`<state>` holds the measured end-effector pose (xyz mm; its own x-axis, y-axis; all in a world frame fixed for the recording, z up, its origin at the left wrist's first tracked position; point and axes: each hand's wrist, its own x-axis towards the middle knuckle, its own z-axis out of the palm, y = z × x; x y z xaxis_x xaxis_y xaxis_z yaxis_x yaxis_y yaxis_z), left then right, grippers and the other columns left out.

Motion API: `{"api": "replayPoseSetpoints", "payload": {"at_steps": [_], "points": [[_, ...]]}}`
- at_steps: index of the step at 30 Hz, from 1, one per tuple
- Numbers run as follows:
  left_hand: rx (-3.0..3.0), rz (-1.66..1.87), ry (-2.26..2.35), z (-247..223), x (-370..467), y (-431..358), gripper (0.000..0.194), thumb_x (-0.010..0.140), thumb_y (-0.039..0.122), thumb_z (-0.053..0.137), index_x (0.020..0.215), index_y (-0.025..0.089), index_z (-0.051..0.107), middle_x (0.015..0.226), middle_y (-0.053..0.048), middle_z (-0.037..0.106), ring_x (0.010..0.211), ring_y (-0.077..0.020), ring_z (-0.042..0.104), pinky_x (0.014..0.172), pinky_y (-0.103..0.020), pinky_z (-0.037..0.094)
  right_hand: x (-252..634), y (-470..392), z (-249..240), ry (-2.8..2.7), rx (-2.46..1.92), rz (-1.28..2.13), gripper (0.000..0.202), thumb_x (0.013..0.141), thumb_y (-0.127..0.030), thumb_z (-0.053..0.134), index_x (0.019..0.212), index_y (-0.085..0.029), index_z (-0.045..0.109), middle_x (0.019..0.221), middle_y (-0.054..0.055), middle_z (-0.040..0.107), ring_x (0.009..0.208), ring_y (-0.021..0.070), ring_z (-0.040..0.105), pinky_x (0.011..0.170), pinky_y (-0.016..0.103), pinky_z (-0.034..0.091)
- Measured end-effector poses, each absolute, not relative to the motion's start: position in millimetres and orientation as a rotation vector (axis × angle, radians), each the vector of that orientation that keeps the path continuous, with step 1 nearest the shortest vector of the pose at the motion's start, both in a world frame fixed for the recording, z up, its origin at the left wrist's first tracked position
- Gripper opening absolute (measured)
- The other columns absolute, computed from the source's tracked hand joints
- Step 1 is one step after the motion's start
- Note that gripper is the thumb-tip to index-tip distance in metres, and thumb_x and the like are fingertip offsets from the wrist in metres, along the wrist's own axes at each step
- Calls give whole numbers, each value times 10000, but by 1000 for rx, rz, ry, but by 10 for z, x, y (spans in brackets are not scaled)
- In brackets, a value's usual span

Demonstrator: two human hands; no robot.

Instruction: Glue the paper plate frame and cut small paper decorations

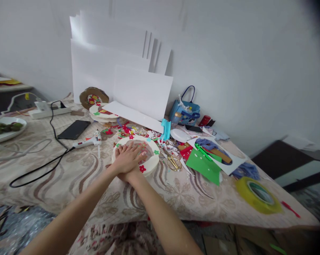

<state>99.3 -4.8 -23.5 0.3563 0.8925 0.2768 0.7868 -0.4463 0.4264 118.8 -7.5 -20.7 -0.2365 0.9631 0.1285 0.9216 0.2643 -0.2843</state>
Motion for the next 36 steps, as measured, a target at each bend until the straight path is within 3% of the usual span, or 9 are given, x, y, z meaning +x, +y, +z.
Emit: {"api": "replayPoseSetpoints", "payload": {"at_steps": [3,6,8,10,12,17,25,36], "points": [[2372,804,1478,-155,905,-112,505,928,426,273,1373,230,409,1433,-86,429,1369,-277,266,1094,-476,202,1381,-147,-313,-2378,-1595,138,454,958,-318,307,1408,-265,338,1477,81,313,1388,259,197,1074,593,154],[2297,1102,1345,-111,696,-329,529,922,390,324,1402,168,316,1440,-131,401,1333,-232,344,1059,-399,313,1505,-185,-388,-2487,-1427,20,530,925,-309,370,1424,-143,303,1497,128,254,1396,264,167,1122,522,121],[2158,1328,1356,-155,535,-552,474,886,377,442,1319,187,408,1320,-124,525,1194,-240,503,969,-392,411,1527,-178,-408,-2517,-1389,5,562,926,-327,352,1424,-78,273,1500,166,224,1395,281,159,1119,539,111],[2108,1408,1444,-263,412,-785,258,864,346,497,1046,184,579,980,-75,668,907,-216,629,808,-346,489,1518,-158,-407,-2535,-1412,67,592,934,-368,326,1424,-46,249,1504,180,197,1396,283,152,1117,546,101],[2184,1296,1409,-407,359,-968,149,859,299,512,875,190,613,827,-39,655,777,-186,626,721,-305,496,1501,-139,-398,-2539,-1434,125,638,943,-443,278,1426,-29,234,1508,180,176,1397,281,144,1119,542,84],[2432,1158,1427,-687,434,-1101,207,889,239,457,851,173,650,833,-61,640,764,-177,621,685,-287,505,1493,-148,-390,-2496,-1424,111,773,909,-612,176,1431,-44,232,1503,171,194,1401,268,135,1123,525,75],[2988,686,1412,-666,386,-1113,372,800,6,417,1050,167,641,987,-93,678,838,-208,635,715,-315,523,1503,-170,-399,-2477,-1413,101,799,898,-629,159,1427,-34,238,1500,178,206,1397,271,147,1122,527,81],[3401,82,1116,-443,489,-1029,301,802,-16,443,952,134,656,858,-88,679,772,-213,631,600,-295,444,1500,-166,-397,-2482,-1428,110,776,902,-625,152,1435,-67,237,1505,169,192,1401,260,142,1125,521,63]]}}
